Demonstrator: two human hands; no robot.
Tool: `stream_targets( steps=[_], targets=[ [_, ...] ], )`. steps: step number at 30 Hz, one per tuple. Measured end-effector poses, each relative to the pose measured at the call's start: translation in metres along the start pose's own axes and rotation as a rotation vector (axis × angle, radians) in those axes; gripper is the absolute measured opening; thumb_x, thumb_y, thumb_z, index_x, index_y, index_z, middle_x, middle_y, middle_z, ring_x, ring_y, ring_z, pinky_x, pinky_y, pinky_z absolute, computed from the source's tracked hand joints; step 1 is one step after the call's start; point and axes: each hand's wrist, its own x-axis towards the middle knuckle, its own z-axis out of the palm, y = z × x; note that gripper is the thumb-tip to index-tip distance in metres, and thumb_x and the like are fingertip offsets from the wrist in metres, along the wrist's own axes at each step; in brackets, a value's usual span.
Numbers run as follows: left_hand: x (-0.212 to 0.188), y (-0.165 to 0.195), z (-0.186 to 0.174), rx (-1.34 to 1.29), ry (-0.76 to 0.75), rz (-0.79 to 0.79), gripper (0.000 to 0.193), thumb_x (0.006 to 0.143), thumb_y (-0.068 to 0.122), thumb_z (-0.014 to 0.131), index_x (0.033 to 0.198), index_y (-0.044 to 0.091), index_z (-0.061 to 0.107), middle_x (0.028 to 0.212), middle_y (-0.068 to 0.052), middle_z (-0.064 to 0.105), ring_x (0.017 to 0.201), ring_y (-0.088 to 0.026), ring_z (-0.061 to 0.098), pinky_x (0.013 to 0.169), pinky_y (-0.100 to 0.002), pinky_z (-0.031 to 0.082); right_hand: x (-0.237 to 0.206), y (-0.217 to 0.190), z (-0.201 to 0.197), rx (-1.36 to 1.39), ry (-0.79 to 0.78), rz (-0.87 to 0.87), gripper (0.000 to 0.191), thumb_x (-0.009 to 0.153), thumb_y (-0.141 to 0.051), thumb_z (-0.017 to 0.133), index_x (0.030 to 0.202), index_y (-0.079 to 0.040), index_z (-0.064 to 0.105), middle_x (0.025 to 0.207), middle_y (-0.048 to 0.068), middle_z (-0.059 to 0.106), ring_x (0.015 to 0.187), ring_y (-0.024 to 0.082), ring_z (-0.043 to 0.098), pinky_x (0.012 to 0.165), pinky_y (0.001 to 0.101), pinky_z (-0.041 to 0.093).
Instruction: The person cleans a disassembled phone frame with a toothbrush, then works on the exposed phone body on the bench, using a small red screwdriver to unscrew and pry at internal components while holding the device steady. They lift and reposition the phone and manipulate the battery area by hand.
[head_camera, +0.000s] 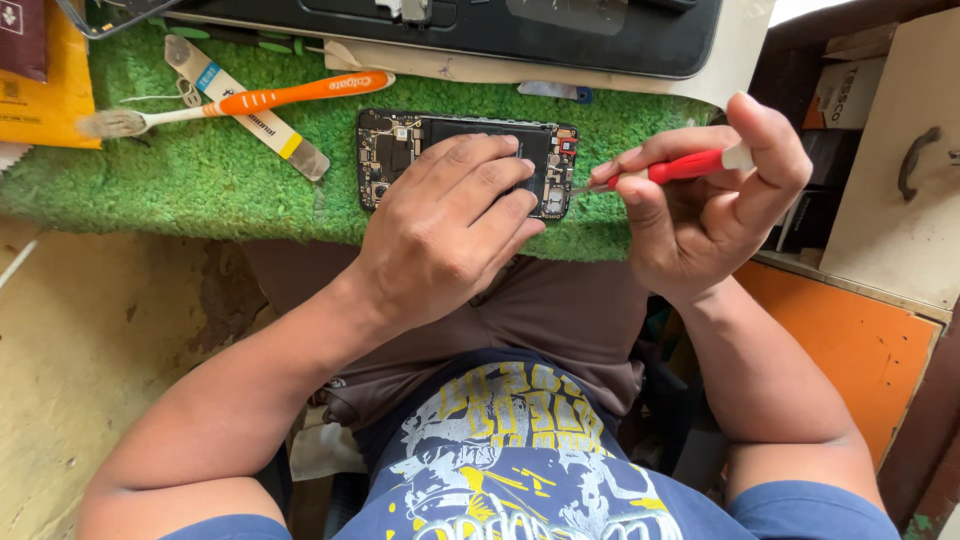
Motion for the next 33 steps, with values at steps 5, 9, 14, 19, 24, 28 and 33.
stream_targets(
  steps=[5,9,14,19,24,28,33],
  targets=[
    [0.0,0.0,0.0,0.0,0.003,0.008,0.022,0.095,0.014,0.082,0.107,-0.001,0.071,0.12,-0.014,0.067,0.123,-0.033,0.062,0.109,-0.047,0.051,-0.004,0.005,-0.003,0.0,0.062,0.033,0.065,0.115,0.0,0.066,0.157,-0.018,0.02,0.105,0.016,0.06,0.079,0.019,0.065,0.076,0.0343,0.066],
    [0.0,-0.001,0.001,-0.004,0.007,0.011,0.022,0.096,0.014,0.082,0.107,-0.001,0.071,0.121,-0.014,0.067,0.124,-0.033,0.062,0.109,-0.046,0.051,-0.005,0.008,-0.006,-0.038,0.075,0.056,0.064,0.119,-0.003,0.066,0.159,-0.018,0.018,0.104,0.015,0.059,0.079,0.019,0.065,0.078,0.0345,0.064],
    [-0.001,-0.001,0.001,-0.009,0.006,0.014,0.022,0.095,0.014,0.082,0.107,-0.001,0.071,0.121,-0.014,0.067,0.124,-0.033,0.063,0.109,-0.047,0.051,-0.005,0.007,-0.007,-0.049,0.061,0.055,0.065,0.12,-0.003,0.066,0.159,-0.021,0.018,0.105,0.016,0.06,0.081,0.021,0.066,0.082,0.0366,0.062],
    [-0.001,-0.001,0.001,-0.008,0.005,0.011,0.023,0.094,0.014,0.083,0.107,-0.002,0.071,0.12,-0.014,0.067,0.124,-0.033,0.063,0.109,-0.047,0.052,-0.001,0.002,-0.002,-0.063,0.057,0.036,0.064,0.119,-0.004,0.065,0.158,-0.024,0.018,0.108,0.016,0.06,0.084,0.023,0.068,0.085,0.0381,0.063],
    [0.0,-0.001,0.0,-0.003,0.006,0.014,0.023,0.093,0.014,0.083,0.107,-0.001,0.071,0.12,-0.014,0.067,0.124,-0.033,0.063,0.109,-0.047,0.052,0.007,-0.004,0.003,-0.079,0.053,0.007,0.056,0.119,-0.004,0.06,0.153,-0.023,0.02,0.113,0.018,0.061,0.088,0.024,0.068,0.087,0.0377,0.066],
    [0.0,-0.001,0.0,-0.002,-0.001,0.016,0.024,0.093,0.014,0.083,0.106,-0.001,0.071,0.12,-0.014,0.067,0.124,-0.033,0.063,0.11,-0.047,0.052,0.014,-0.005,0.007,-0.096,0.071,-0.027,0.049,0.12,0.0,0.056,0.149,-0.021,0.023,0.118,0.019,0.061,0.095,0.026,0.068,0.092,0.0385,0.066],
    [0.0,0.0,-0.001,0.003,-0.006,0.009,0.024,0.093,0.015,0.083,0.107,-0.001,0.071,0.121,-0.013,0.067,0.124,-0.032,0.062,0.11,-0.047,0.051,0.021,-0.009,0.009,-0.107,0.071,-0.048,0.044,0.119,0.002,0.053,0.145,-0.018,0.024,0.121,0.02,0.059,0.102,0.028,0.072,0.096,0.0391,0.068]
  ],
)
